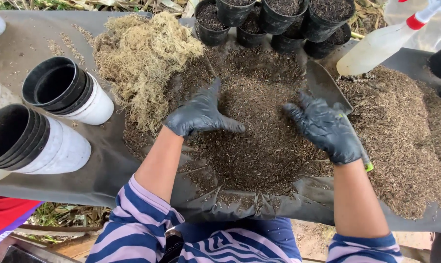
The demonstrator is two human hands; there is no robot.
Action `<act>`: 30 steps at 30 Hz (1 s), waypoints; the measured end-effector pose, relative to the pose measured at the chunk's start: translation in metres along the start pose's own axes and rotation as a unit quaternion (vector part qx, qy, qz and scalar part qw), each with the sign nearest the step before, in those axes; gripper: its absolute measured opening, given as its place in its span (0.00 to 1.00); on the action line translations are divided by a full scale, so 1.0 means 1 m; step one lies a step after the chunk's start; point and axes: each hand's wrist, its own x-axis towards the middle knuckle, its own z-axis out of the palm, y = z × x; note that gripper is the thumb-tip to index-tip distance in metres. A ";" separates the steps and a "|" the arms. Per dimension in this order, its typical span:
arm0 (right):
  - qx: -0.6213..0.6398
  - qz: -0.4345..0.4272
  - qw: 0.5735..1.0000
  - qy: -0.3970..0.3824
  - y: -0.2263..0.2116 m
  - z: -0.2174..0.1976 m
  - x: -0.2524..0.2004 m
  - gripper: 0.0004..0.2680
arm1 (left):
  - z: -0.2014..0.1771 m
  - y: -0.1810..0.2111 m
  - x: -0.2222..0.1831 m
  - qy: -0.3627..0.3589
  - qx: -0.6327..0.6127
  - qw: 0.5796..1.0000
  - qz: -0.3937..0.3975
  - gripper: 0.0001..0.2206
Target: Mixing and mounding potting soil on a work surface using hands and a hand trowel.
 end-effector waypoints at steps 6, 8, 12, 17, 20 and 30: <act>-0.003 0.123 0.992 -0.030 0.006 0.021 -0.005 0.33 | 0.057 -0.011 0.048 0.031 -0.109 0.993 0.026 0.71; 0.147 0.064 0.985 0.071 0.010 0.027 -0.009 0.28 | 0.057 -0.001 0.043 0.058 -0.205 0.974 0.080 0.63; 0.630 0.112 0.761 0.109 0.027 0.044 0.022 0.17 | 0.051 0.011 0.019 0.130 -0.390 0.882 0.231 0.48; 0.253 -0.224 0.908 0.249 -0.023 0.017 -0.008 0.10 | 0.029 0.012 0.009 0.227 -0.414 0.824 0.312 0.31; 0.140 -0.232 0.939 0.211 -0.025 0.033 -0.015 0.18 | 0.046 -0.002 0.039 0.304 -0.355 0.830 0.304 0.27; 0.041 -0.255 0.953 0.158 0.026 0.069 0.010 0.22 | 0.054 -0.027 0.066 0.381 -0.202 0.889 0.151 0.12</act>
